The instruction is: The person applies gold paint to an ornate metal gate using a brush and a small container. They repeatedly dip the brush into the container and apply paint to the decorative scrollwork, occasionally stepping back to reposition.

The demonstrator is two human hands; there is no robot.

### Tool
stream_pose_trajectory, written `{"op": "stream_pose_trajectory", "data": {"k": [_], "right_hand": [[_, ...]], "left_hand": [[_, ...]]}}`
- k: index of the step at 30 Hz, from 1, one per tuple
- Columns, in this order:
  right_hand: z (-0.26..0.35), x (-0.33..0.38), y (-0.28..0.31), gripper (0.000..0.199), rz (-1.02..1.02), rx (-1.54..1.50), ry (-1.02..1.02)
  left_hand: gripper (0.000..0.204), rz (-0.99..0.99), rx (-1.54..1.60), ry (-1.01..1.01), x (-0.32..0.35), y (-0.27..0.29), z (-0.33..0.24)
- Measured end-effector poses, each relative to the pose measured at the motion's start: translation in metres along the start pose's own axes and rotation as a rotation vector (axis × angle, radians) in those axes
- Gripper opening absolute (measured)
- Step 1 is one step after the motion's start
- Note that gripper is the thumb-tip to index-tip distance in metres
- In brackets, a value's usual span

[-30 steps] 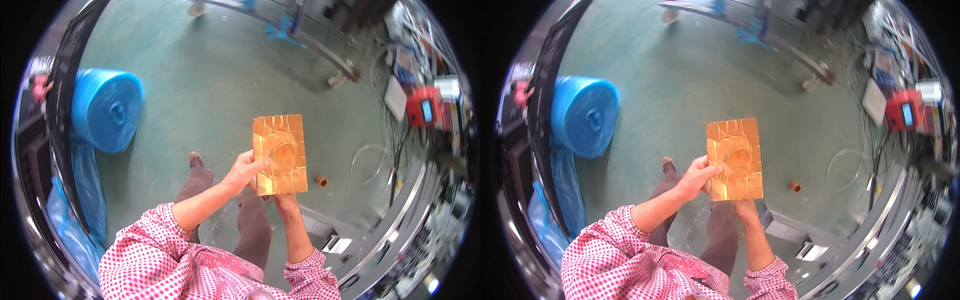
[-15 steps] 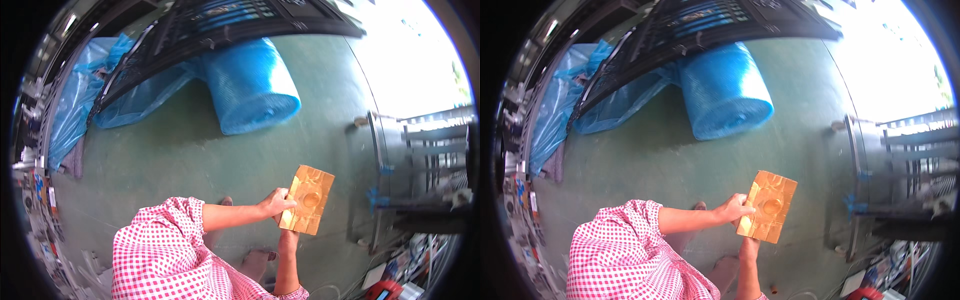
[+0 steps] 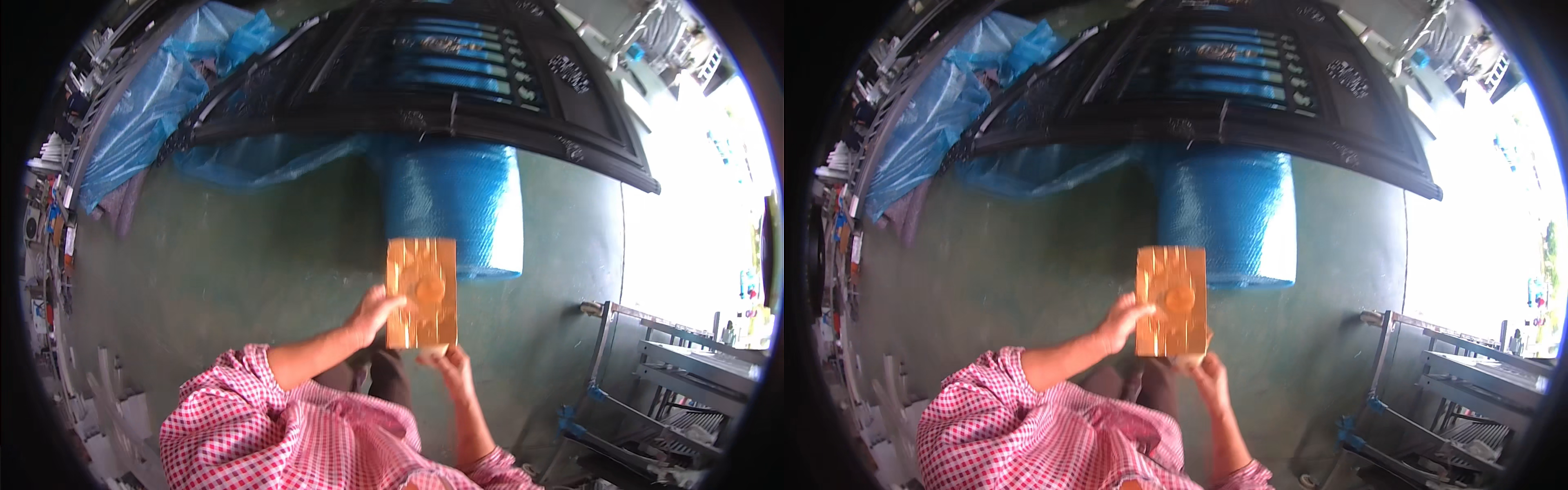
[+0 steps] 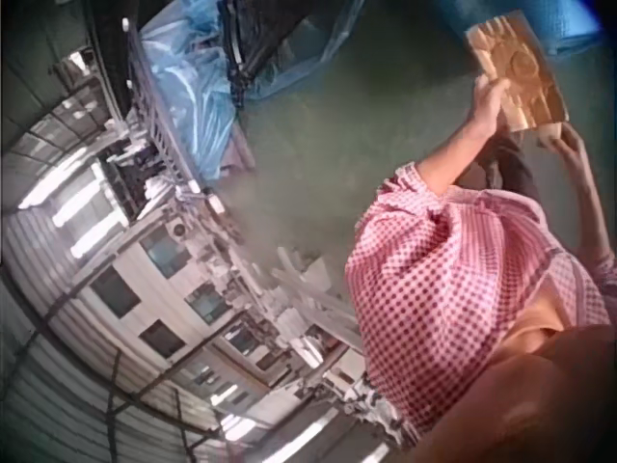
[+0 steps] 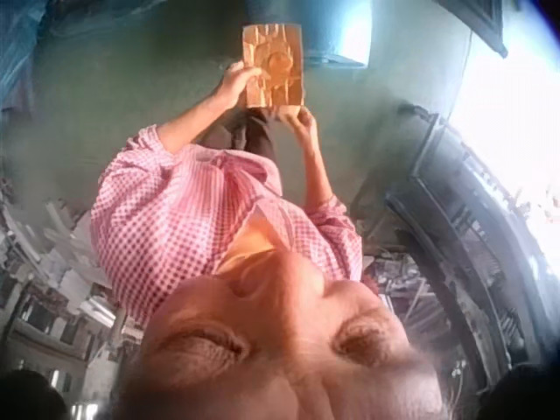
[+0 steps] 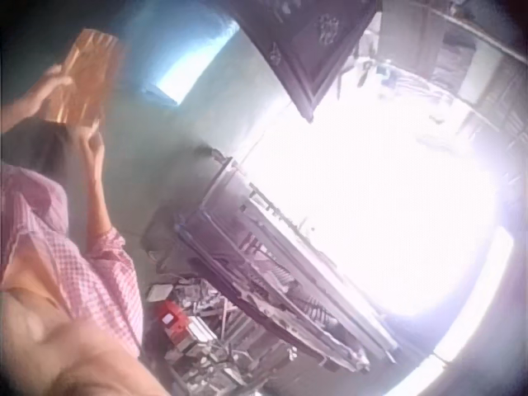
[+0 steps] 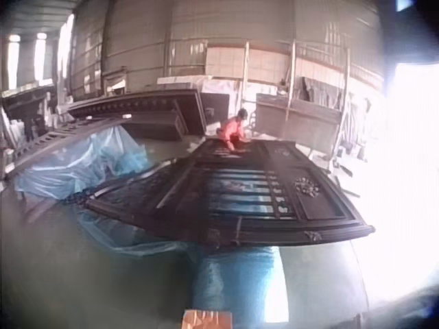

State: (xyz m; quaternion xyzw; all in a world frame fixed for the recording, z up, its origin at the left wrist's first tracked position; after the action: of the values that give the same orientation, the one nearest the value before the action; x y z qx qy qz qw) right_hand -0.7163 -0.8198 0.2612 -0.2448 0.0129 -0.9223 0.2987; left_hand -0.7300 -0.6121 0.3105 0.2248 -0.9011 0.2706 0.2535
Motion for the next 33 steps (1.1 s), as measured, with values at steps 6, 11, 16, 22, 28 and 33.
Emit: {"op": "stream_pose_trajectory", "data": {"k": [6,11,16,22,28,33], "right_hand": [[0.125,-0.087,0.041,0.044,-0.142,-0.124,0.096],[0.199,-0.192,0.005,0.038,0.018,-0.658,0.067],[0.265,-0.277,-0.071,0.040,0.157,-0.858,0.076],[0.321,-0.375,-0.134,0.041,-0.013,-0.559,0.218],[0.395,-0.450,-0.180,0.047,-0.191,0.080,0.474],[0.435,-0.517,-0.196,0.028,-0.273,0.589,0.482]], "left_hand": [[0.018,-0.028,0.216,-0.085,-0.048,0.026,-0.098],[0.020,-0.067,0.330,-0.144,-0.096,0.055,-0.158],[0.023,-0.063,0.326,-0.174,-0.146,0.092,-0.220],[0.029,0.031,0.227,-0.222,-0.223,0.130,-0.324],[0.033,0.066,0.208,-0.271,-0.293,0.150,-0.412],[0.035,0.074,0.253,-0.252,-0.346,0.144,-0.459]]}}
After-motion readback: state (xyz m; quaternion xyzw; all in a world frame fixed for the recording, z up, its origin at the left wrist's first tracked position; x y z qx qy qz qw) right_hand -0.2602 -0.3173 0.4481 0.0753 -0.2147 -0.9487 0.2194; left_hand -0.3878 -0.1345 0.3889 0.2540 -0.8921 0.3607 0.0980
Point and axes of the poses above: each hand's wrist, its own x-axis away from the middle knuckle, its own y-axis out of the back of the hand, z = x × y, the point moved 6 cm from there along -x, towards the middle knuckle, and after that the axes turned 6 degrees about x, right-handed, at the moved point
